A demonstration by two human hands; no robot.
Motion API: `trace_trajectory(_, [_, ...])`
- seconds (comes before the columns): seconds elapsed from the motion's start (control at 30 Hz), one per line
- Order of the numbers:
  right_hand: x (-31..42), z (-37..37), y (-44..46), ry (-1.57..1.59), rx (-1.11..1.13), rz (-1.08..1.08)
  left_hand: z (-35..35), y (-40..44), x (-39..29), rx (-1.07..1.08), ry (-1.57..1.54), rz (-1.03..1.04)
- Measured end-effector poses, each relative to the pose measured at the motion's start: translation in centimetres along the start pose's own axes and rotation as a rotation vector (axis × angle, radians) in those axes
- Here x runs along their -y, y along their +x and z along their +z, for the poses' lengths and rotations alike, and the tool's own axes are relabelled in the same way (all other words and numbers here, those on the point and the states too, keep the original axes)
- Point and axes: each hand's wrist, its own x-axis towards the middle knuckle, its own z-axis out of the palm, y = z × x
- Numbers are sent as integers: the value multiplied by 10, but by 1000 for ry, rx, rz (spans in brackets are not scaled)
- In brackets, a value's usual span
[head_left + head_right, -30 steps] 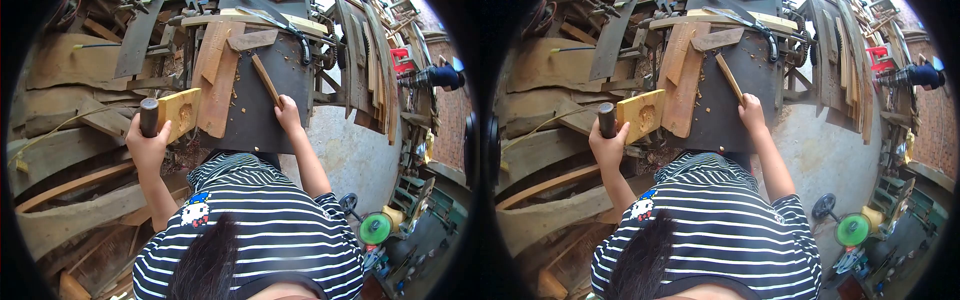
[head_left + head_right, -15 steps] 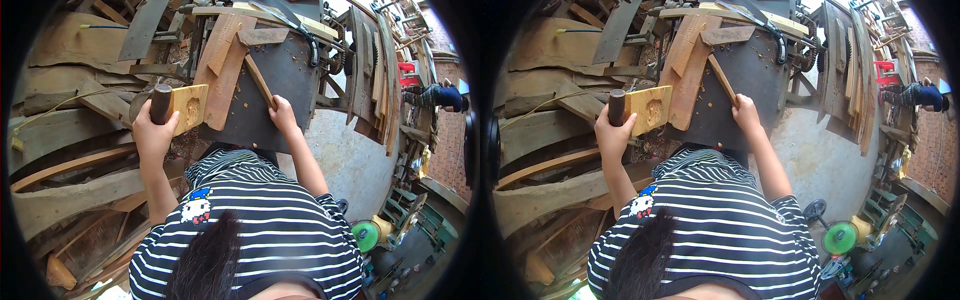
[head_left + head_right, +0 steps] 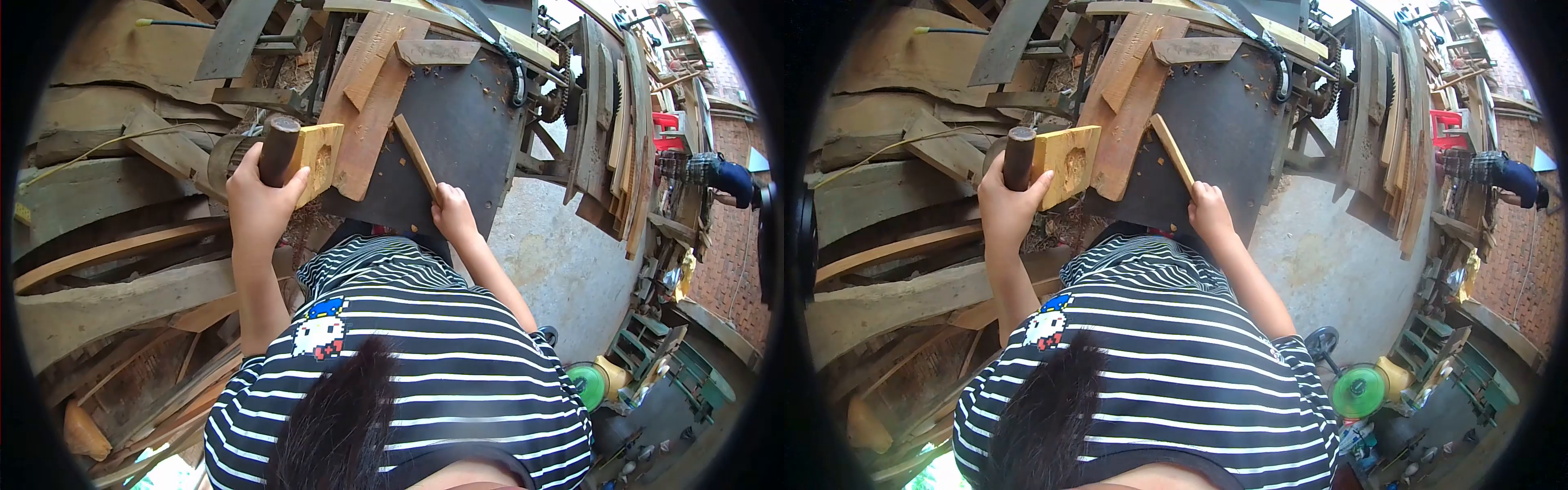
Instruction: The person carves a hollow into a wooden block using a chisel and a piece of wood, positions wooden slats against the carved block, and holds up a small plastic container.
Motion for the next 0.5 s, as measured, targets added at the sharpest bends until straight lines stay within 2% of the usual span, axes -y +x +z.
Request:
trace_trajectory(0.13, [3,-2,-19,-27,16,-53,-1,0,-1,5,2,-18])
trace_trajectory(0.3, [-2,-10,-53,-3,192,-122,-1,1,1,-9,-7,-16])
trace_trajectory(0.37, [-17,-13,-64,-16,195,-157,-1,2,1,-3,-9,-28])
trace_trajectory(0.43, [-21,-25,-70,58,49,-11,-1,2,2,-2,-8,-46])
trace_trajectory(0.5, [-32,-41,-67,-64,-31,-40,-2,2,1,6,-11,-69])
